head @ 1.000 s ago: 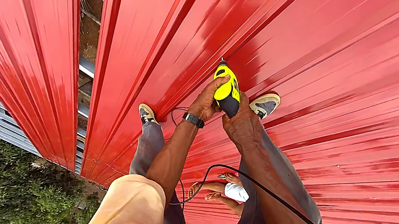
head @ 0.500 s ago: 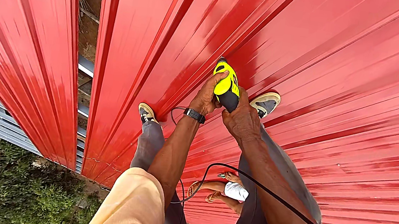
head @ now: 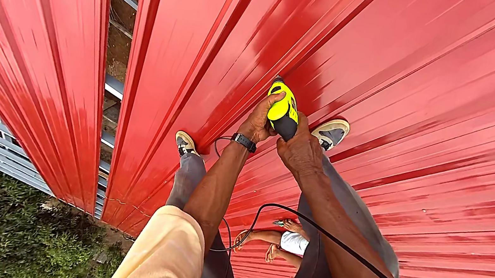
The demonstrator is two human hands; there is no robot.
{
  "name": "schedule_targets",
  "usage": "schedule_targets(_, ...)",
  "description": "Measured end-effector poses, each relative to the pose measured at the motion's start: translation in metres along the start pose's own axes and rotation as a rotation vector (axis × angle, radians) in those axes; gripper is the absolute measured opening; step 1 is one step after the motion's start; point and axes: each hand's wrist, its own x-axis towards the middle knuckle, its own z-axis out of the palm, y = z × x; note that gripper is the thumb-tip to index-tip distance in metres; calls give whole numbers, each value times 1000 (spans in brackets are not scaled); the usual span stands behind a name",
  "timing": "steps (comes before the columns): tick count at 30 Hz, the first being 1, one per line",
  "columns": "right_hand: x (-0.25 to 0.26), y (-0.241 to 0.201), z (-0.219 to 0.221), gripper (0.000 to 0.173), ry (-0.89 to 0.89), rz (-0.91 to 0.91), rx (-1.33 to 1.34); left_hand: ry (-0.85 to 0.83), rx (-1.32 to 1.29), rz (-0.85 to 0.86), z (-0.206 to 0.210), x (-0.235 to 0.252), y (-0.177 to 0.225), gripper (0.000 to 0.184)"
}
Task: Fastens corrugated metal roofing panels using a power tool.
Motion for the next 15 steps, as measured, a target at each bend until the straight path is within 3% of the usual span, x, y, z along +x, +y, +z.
schedule_targets(12,11,-3,6,79,19,-6,13,56,28,18,-3,12,3,48)
schedule_targets(15,-10,6,6,81,17,-91,17,37,-11,72,-1,-10,-13,47)
